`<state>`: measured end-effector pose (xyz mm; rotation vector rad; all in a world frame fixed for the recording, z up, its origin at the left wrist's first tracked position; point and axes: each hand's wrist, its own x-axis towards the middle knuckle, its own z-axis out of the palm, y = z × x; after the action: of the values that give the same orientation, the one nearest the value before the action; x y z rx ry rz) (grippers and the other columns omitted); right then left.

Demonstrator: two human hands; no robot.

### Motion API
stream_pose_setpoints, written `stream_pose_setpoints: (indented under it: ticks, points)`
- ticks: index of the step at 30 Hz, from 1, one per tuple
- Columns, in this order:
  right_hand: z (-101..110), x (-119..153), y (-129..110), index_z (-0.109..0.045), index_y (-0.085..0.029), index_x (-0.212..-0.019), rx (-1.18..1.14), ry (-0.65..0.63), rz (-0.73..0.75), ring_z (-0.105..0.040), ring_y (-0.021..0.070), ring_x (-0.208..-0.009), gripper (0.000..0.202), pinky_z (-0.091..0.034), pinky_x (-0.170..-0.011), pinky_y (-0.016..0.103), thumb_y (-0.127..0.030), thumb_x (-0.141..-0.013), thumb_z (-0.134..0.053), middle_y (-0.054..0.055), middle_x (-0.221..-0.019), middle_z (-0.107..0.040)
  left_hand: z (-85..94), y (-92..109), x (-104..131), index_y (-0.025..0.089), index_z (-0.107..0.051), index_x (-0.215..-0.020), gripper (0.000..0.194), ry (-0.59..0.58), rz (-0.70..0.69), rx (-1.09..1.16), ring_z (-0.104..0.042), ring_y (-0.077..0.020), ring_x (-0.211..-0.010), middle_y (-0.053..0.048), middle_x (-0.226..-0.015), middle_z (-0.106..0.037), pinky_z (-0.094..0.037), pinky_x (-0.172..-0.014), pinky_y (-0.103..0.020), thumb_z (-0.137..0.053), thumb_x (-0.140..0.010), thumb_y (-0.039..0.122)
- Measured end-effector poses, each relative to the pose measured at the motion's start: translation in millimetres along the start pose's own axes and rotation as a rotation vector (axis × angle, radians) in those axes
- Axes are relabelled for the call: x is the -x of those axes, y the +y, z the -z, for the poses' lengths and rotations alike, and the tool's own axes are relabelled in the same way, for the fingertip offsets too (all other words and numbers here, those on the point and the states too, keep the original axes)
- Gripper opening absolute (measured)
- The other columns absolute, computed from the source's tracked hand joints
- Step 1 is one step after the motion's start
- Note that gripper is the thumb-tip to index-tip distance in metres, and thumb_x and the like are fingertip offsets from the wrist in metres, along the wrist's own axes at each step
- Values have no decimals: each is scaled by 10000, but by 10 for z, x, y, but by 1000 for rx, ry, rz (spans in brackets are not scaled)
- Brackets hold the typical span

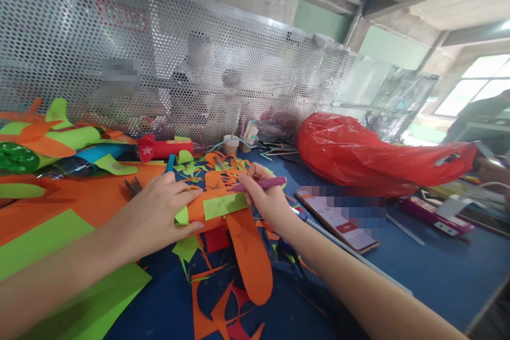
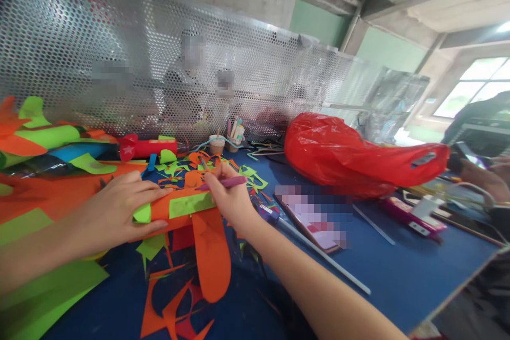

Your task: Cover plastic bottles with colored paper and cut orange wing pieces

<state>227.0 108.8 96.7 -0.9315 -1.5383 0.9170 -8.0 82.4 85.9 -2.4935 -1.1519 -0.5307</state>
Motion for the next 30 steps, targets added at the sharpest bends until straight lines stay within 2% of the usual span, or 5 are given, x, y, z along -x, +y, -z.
stream_pose_setpoints:
  ticks: [3,7,11,19,30]
  points:
    - [34,-24,-7,-463,-248,-740,-150,67,-24,-444,122,-449,361,-338,-495,256,-567,-878,-556,-75,-473,-496,3,5,1,172,-731,-1181,424,2,15,17,-618,-325,-955,-109,-1042,-767,-502,-842,-484,-715,-868,459]
    - [41,-35,-1,-495,-232,-674,-104,38,-41,-385,103,-453,389,-308,-488,256,-546,-791,-693,-80,-469,-454,-10,-1,4,188,-731,-1182,440,19,18,40,-616,-324,-958,-105,-1030,-765,-502,-831,-481,-687,-876,501]
    - [6,-9,-14,-506,-229,-612,-51,-12,-99,-315,95,-426,454,-255,-442,268,-624,-793,-638,-69,-484,-424,-12,0,7,190,-731,-1184,416,23,18,36,-619,-326,-954,-112,-1029,-763,-505,-835,-480,-710,-863,454]
    - [-29,16,50,-406,-252,-649,20,-57,-43,-381,100,-433,324,-301,-483,240,-395,-781,-665,-105,-463,-421,-18,-4,6,160,-727,-1200,453,22,2,10,-621,-330,-942,-122,-1034,-764,-521,-843,-505,-734,-845,442]
    - [-49,9,83,-416,-251,-634,44,-63,-30,-395,101,-456,261,-415,-578,269,-280,-767,-637,-112,-479,-402,-32,-10,19,132,-727,-1195,456,28,-14,7,-622,-336,-949,-133,-1036,-761,-511,-866,-520,-726,-863,444]
